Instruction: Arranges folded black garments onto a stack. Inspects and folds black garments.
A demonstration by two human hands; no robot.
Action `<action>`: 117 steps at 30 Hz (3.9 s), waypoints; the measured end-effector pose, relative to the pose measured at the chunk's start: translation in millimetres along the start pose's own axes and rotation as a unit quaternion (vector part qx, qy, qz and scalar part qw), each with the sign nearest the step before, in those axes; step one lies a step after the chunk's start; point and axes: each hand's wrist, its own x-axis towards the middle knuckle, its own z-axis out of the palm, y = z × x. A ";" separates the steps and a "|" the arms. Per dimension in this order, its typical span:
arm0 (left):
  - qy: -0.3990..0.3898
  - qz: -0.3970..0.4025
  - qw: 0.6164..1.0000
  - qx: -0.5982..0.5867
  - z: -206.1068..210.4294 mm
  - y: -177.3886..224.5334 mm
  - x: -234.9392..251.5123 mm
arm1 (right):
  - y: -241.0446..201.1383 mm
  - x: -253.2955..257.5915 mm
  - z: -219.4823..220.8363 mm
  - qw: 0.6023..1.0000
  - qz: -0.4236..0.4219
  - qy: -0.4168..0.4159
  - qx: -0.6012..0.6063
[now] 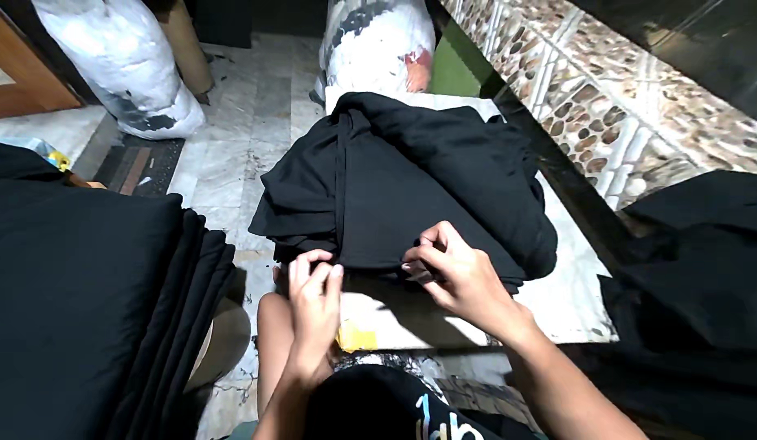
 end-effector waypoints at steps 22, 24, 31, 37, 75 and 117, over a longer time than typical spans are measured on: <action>-0.058 0.040 0.903 -0.424 0.6 33.9 12.7 | -46.3 -9.4 4.5 0.990 0.066 0.089 0.085; -0.081 0.099 0.921 -0.367 -0.8 35.8 8.4 | -51.7 -10.5 8.5 0.990 0.049 0.077 0.109; -0.069 0.163 0.950 -0.259 -1.2 34.0 6.9 | -55.7 4.6 12.9 0.993 0.058 0.068 0.071; -0.069 0.176 0.951 -0.243 -0.3 32.2 5.4 | -53.5 0.8 16.4 0.993 0.062 0.079 0.061; -0.048 0.124 0.985 -0.113 -21.5 25.0 10.8 | -12.8 3.0 -43.9 0.971 -0.029 0.236 0.023; -0.060 0.123 0.939 -0.317 9.0 45.6 16.0 | -49.1 4.7 19.7 0.980 0.074 0.114 0.145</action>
